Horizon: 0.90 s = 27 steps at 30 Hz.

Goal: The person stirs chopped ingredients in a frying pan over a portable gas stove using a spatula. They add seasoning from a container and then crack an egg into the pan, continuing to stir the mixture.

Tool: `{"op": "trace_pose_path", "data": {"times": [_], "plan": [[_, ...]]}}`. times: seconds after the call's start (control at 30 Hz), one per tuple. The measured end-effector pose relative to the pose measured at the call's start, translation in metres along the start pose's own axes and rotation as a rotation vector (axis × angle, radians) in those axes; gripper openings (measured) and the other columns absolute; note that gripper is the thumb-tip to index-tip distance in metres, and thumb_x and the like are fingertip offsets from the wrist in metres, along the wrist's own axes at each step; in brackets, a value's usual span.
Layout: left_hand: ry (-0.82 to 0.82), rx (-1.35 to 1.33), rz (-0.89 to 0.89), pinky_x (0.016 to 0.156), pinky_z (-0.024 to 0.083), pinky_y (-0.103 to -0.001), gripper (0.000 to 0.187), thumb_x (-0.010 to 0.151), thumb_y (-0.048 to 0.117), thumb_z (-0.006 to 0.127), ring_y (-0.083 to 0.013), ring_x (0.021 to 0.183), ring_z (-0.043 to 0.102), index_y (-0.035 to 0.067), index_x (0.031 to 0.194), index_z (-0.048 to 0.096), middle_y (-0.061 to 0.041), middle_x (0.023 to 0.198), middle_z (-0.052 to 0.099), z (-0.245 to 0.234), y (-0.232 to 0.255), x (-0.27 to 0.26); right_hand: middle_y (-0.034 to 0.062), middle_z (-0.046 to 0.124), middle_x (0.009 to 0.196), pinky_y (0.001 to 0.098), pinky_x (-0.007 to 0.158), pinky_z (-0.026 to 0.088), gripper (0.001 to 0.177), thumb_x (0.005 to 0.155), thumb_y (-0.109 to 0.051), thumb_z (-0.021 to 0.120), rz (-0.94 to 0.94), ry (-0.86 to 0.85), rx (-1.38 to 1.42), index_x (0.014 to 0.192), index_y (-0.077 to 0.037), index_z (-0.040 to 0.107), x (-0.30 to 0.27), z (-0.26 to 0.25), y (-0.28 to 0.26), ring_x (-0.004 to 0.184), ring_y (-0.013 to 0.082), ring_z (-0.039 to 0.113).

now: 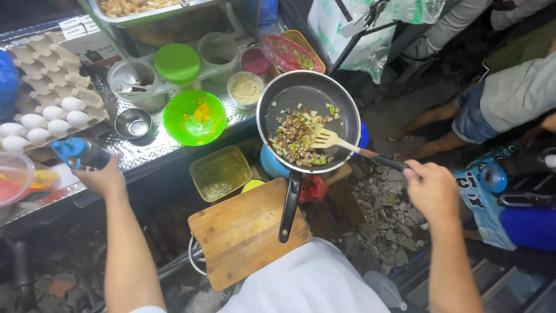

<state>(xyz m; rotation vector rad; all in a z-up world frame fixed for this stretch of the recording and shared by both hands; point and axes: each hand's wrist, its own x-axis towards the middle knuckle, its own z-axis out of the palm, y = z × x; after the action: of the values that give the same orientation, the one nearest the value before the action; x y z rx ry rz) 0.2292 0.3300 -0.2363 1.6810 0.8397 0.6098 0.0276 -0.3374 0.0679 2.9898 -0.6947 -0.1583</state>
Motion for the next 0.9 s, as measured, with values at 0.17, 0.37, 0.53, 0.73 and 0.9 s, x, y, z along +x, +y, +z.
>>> {"op": "trace_pose_path", "data": {"times": [0.17, 0.37, 0.53, 0.73, 0.9], "plan": [[0.072, 0.156, 0.234, 0.084, 0.047, -0.04, 0.055, 0.082, 0.003, 0.079, -0.0236, 0.089, 0.054, 0.002, 0.129, 0.052, -0.012, 0.115, 0.055, -0.024, 0.018, -0.106, 0.0088, 0.071, 0.095, 0.0514, 0.08, 0.049, 0.023, 0.1, -0.021, 0.064, -0.171, 0.204, 0.129, 0.119, -0.019, 0.077, 0.019, 0.015, -0.016, 0.091, 0.0364, 0.059], [-0.488, 0.084, -0.104, 0.081, 0.052, -0.029, 0.01, 0.097, 0.009, 0.067, -0.0137, 0.089, 0.063, 0.009, 0.107, 0.069, -0.004, 0.097, 0.068, -0.058, 0.094, -0.254, 0.0064, 0.074, 0.095, 0.05, 0.072, 0.05, 0.024, 0.1, -0.023, 0.064, -0.221, 0.265, 0.014, 0.119, -0.02, 0.079, 0.036, -0.026, -0.015, 0.087, 0.0346, 0.062], [-0.928, 0.124, -0.337, 0.077, 0.057, -0.031, 0.023, 0.098, 0.025, 0.061, -0.0172, 0.086, 0.072, 0.009, 0.112, 0.069, -0.006, 0.096, 0.072, -0.054, 0.166, -0.335, 0.0039, 0.069, 0.082, 0.0464, 0.059, 0.047, 0.019, 0.099, -0.025, 0.064, -0.396, 0.348, 0.038, 0.112, -0.021, 0.078, 0.076, -0.004, -0.066, 0.079, 0.0314, 0.063], [-1.067, 0.485, -0.26, 0.081, 0.054, -0.035, 0.053, 0.092, 0.05, 0.056, -0.0185, 0.089, 0.073, 0.018, 0.135, 0.061, -0.003, 0.117, 0.074, -0.042, 0.246, -0.385, 0.0064, 0.069, 0.086, 0.0516, 0.058, 0.045, 0.016, 0.098, -0.027, 0.066, -0.488, 0.329, 0.004, 0.111, -0.023, 0.075, 0.093, -0.005, -0.039, 0.082, 0.0366, 0.062], [-0.962, 0.655, -0.187, 0.084, 0.049, -0.041, 0.052, 0.094, 0.056, 0.048, -0.0231, 0.093, 0.07, 0.024, 0.134, 0.06, 0.0, 0.115, 0.075, -0.031, 0.259, -0.406, 0.0028, 0.069, 0.087, 0.0469, 0.056, 0.042, 0.018, 0.098, -0.022, 0.07, -0.605, 0.425, 0.059, 0.114, -0.022, 0.078, 0.101, -0.023, -0.022, 0.079, 0.0329, 0.06]]}}
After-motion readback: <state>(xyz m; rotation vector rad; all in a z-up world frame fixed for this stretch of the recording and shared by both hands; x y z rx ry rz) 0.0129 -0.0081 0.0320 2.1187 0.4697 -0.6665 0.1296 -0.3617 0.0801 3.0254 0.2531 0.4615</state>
